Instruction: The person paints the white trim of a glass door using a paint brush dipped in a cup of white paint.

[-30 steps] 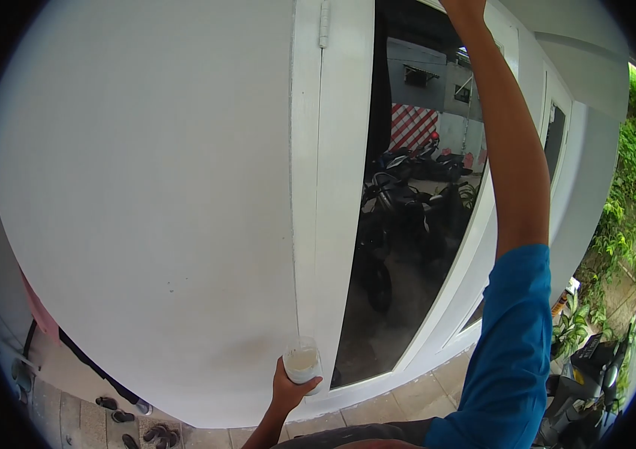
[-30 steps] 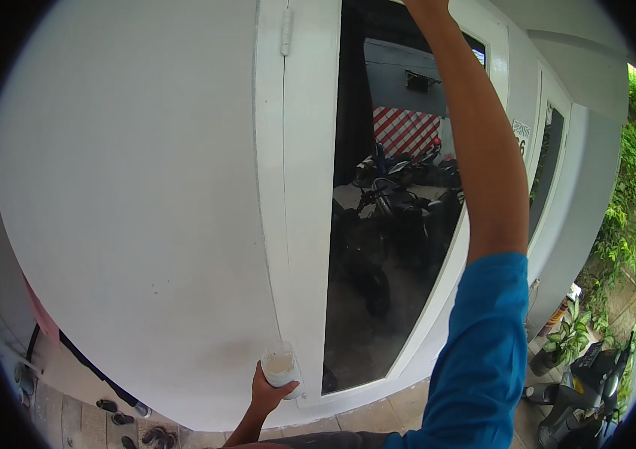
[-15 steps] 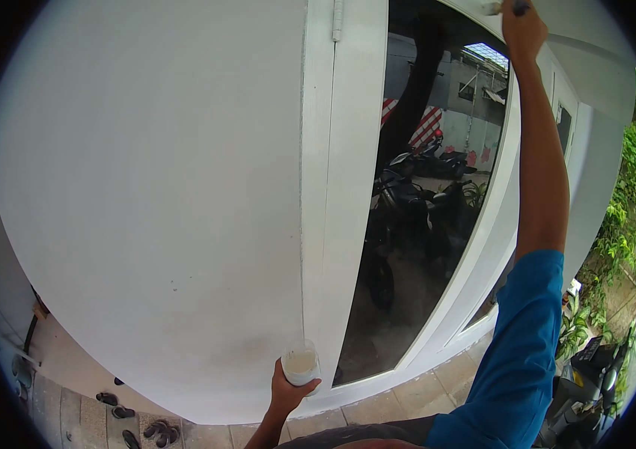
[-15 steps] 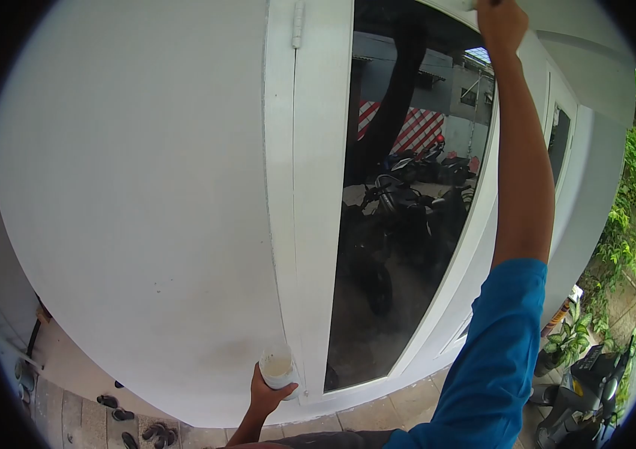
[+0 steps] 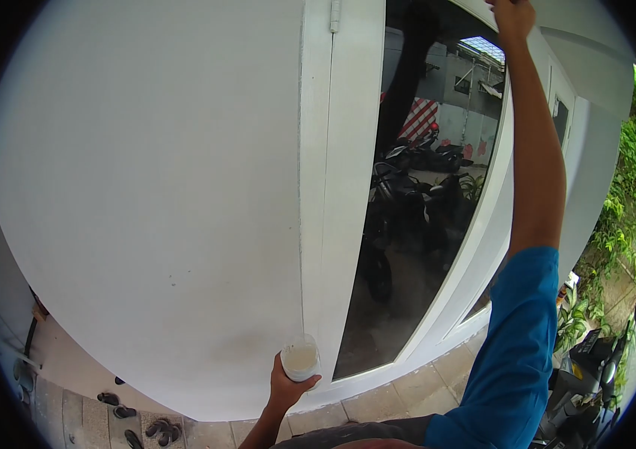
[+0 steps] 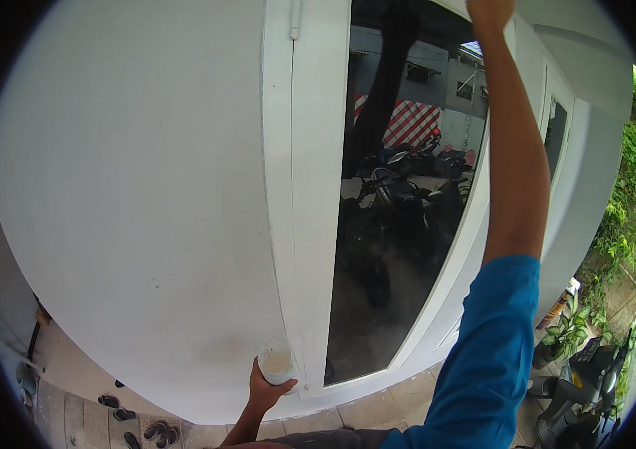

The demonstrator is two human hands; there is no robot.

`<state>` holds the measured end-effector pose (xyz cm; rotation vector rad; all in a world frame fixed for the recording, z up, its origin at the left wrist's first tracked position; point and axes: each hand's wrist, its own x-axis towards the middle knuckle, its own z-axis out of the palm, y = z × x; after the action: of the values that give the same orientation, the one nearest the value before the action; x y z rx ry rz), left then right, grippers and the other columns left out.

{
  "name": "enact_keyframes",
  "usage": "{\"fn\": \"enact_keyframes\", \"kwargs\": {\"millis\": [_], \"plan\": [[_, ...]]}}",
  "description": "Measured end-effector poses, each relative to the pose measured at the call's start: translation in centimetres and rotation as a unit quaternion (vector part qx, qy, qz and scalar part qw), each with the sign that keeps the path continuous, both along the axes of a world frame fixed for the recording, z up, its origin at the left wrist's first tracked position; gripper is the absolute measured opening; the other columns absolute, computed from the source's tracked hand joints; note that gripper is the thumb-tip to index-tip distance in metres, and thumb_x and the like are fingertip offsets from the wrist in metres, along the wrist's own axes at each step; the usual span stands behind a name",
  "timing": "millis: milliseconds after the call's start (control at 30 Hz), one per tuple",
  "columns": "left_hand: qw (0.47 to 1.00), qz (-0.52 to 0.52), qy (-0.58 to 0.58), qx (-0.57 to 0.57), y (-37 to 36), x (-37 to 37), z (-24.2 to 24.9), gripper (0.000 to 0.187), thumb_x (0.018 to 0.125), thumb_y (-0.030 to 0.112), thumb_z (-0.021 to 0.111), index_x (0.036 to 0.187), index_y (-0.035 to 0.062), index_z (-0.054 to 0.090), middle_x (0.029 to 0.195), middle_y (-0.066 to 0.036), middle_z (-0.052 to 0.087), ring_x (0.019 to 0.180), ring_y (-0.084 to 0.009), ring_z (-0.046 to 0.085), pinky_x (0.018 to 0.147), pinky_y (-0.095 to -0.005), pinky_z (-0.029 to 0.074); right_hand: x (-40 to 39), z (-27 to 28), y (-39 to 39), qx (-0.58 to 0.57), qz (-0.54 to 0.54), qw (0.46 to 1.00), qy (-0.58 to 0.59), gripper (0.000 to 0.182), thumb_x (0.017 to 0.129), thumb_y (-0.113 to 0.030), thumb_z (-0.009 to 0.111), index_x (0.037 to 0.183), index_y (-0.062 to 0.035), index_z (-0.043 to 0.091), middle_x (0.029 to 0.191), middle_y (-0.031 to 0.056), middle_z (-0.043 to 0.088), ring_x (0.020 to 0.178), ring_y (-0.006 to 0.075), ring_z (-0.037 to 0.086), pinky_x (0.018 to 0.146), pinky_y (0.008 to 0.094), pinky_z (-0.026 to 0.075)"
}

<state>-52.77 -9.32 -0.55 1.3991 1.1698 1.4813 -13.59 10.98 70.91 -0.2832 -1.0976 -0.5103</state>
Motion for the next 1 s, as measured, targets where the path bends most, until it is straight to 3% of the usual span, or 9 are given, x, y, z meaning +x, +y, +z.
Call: {"fn": "enact_keyframes", "kwargs": {"millis": [33,100,200,267,567,733,800,900,1000], "plan": [[1.0,0.003,0.0,0.0,-0.1,-0.2,0.0,0.093,0.064,0.019,0.098,0.139,-0.0008,0.045,0.124,-0.016,0.066,0.115,-0.026,0.066,0.1,-0.0399,0.052,1.6,-0.1,0.0,0.0,0.003,1.0,0.0,0.021,0.094,-0.02,0.068,0.086,-0.0012,0.068,0.068,0.01,0.067,0.059,0.0185,0.065,0.054,0.0336,0.05],[1.0,0.013,0.014,-0.007,-0.4,-0.2,0.1,0.093,0.065,0.02,0.098,0.139,-0.001,0.045,0.123,-0.016,0.066,0.114,-0.0262,0.066,0.1,-0.0401,0.052,3.7,-0.4,0.1,0.095,-0.266,0.956,0.076,0.021,0.093,-0.022,0.067,0.087,-0.0015,0.067,0.069,0.0159,0.066,0.062,0.03,0.066,0.06,0.043,0.051],[0.999,0.037,0.022,-0.005,-0.3,0.1,0.4,0.093,0.065,0.021,0.098,0.138,-0.0011,0.045,0.123,-0.016,0.067,0.114,-0.0265,0.066,0.1,-0.0402,0.052,1.8,-1.7,-0.9,0.092,-0.339,0.936,0.025,0.02,0.092,-0.022,0.066,0.087,-0.0019,0.066,0.07,0.0196,0.064,0.068,0.0399,0.064,0.066,0.0491,0.049],[0.999,0.049,0.019,-0.005,-0.1,0.8,0.7,0.092,0.065,0.021,0.097,0.138,-0.0011,0.045,0.123,-0.016,0.066,0.114,-0.0266,0.066,0.099,-0.0402,0.052,-1.8,-1.5,-0.2,0.19,-0.348,0.917,-0.042,0.018,0.092,-0.018,0.067,0.084,-0.0025,0.064,0.068,0.0172,0.064,0.066,0.039,0.064,0.063,0.0476,0.049],[0.997,0.07,0.028,-0.004,1.0,5.0,1.0,0.09,0.065,0.021,0.097,0.136,-0.0004,0.047,0.123,-0.017,0.066,0.113,-0.0277,0.066,0.098,-0.0412,0.052,-11.7,-0.1,-1.5,0.108,0.1,0.986,-0.075,0.017,0.089,-0.015,0.075,0.085,-0.0006,0.068,0.065,0.0062,0.065,0.058,0.0138,0.064,0.056,0.0316,0.05],[0.998,0.065,0.008,-0.015,1.1,6.7,0.7,0.084,0.065,0.016,0.096,0.132,0.0021,0.048,0.12,-0.013,0.066,0.111,-0.0252,0.066,0.098,-0.0413,0.053,-2.7,-0.4,-0.4,0.102,-0.054,0.993,-0.038,0.018,0.089,-0.015,0.074,0.083,0.0009,0.068,0.067,0.0096,0.066,0.059,0.0182,0.066,0.056,0.0355,0.051],[0.997,0.066,0.02,-0.022,0.9,6.8,0.9,0.088,0.066,0.022,0.097,0.135,0.0002,0.047,0.123,-0.017,0.066,0.113,-0.0286,0.066,0.098,-0.0426,0.053,0.2,-0.8,-0.7,0.146,-0.191,0.971,0.004,0.019,0.09,-0.017,0.071,0.085,0.0002,0.066,0.07,0.0183,0.065,0.063,0.0313,0.066,0.06,0.0413,0.049],[0.996,0.078,0.037,-0.014,0.8,6.9,0.8,0.089,0.066,0.022,0.097,0.136,-0.0001,0.047,0.122,-0.017,0.066,0.114,-0.0286,0.066,0.098,-0.0426,0.053,0.1,-1.5,-1.8,0.082,-0.21,0.974,0.009,0.016,0.091,-0.015,0.069,0.085,-0.001,0.064,0.073,0.0203,0.065,0.069,0.0378,0.066,0.062,0.0441,0.05],[0.996,0.081,0.024,-0.021,0.8,7.1,1.2,0.085,0.065,0.016,0.096,0.133,0.0017,0.048,0.12,-0.014,0.066,0.111,-0.0256,0.066,0.098,-0.0416,0.054,-3.2,-1.2,-0.8,0.176,-0.269,0.943,-0.089,0.013,0.091,-0.013,0.066,0.085,-0.0023,0.061,0.074,0.0203,0.065,0.072,0.0417,0.065,0.064,0.0468,0.05]]}}
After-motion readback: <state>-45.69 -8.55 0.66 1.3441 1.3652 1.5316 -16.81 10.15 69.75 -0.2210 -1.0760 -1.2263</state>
